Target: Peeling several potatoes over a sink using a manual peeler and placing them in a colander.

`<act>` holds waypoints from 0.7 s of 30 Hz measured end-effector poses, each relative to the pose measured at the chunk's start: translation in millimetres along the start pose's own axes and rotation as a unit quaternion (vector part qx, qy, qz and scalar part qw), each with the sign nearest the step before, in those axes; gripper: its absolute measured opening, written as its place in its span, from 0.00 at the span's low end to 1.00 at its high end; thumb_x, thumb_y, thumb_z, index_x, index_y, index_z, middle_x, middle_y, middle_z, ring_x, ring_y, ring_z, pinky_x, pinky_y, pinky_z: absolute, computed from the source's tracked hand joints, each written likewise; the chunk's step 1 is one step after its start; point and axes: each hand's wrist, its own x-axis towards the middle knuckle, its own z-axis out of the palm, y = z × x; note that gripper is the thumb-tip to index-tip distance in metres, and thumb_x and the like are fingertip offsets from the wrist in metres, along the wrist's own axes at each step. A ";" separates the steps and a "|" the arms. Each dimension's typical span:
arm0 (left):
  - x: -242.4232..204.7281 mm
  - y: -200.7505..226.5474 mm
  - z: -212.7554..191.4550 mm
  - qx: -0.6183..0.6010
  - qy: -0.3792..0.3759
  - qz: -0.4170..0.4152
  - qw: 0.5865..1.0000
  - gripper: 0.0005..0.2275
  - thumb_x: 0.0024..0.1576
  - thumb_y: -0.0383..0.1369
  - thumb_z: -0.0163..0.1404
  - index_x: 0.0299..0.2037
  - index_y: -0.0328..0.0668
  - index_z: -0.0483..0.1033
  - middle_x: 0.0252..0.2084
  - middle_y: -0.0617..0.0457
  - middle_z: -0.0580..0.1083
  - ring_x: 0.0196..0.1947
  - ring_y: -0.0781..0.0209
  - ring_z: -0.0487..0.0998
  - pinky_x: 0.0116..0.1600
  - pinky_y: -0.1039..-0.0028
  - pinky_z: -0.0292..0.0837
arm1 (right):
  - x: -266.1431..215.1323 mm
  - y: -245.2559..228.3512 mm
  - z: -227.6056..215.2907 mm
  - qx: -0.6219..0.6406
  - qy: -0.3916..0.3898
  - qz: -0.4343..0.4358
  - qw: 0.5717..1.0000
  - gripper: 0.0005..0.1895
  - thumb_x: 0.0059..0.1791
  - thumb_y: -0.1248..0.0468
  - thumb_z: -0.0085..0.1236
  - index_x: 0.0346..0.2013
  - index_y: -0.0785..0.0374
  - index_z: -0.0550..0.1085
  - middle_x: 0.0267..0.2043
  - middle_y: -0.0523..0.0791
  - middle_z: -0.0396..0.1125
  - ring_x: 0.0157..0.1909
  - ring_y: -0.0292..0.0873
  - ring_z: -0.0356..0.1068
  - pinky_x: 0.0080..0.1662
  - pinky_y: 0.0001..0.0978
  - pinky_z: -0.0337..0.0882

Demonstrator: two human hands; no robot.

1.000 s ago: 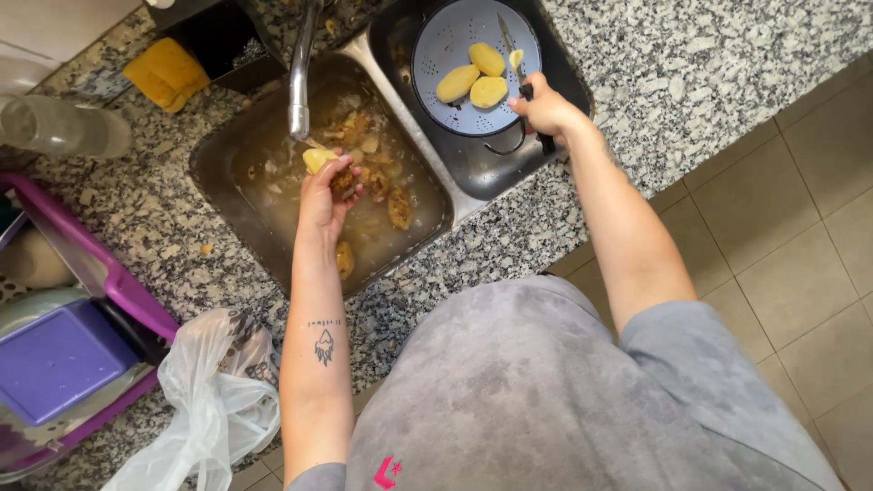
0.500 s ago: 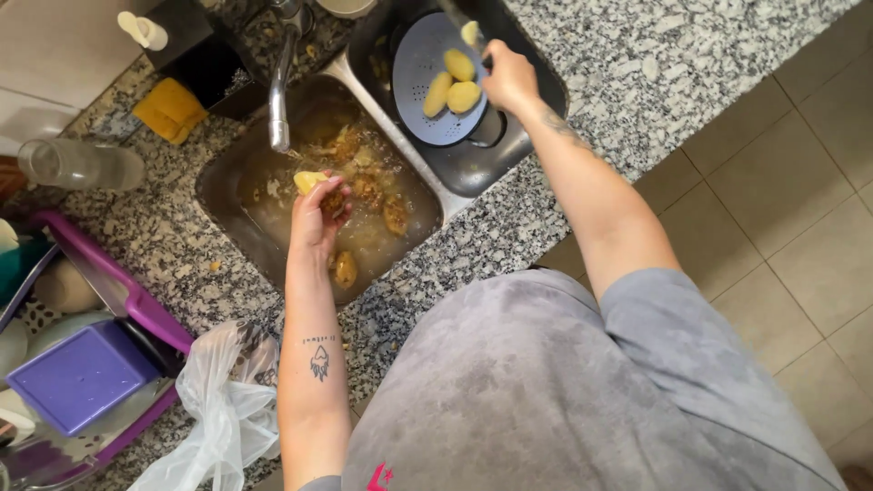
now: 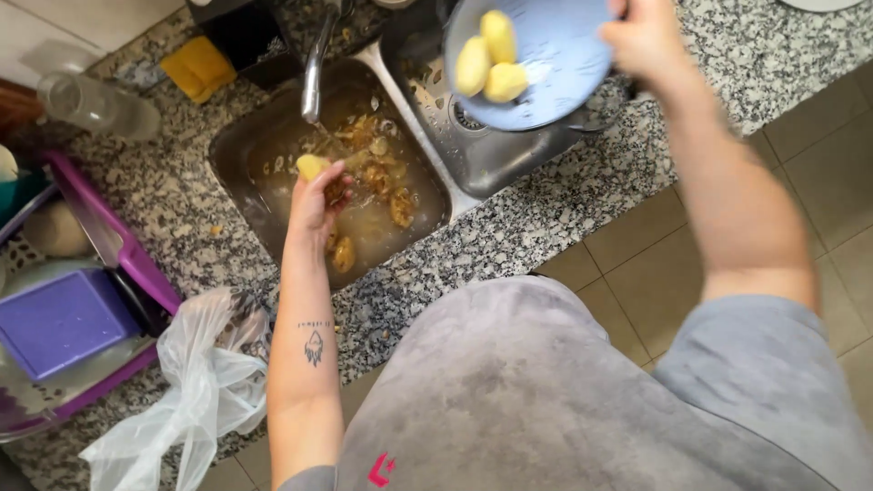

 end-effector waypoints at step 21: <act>53.6 13.4 47.7 0.003 -0.040 -0.028 0.999 0.20 0.55 0.51 0.35 0.40 0.42 0.68 0.25 0.53 0.72 0.20 0.65 0.72 0.21 0.80 0.66 | 7.3 171.9 -175.3 0.285 0.186 0.134 0.931 0.07 0.42 0.57 0.55 0.21 0.50 0.68 0.23 0.35 0.62 0.27 0.32 0.65 0.34 0.22 0.74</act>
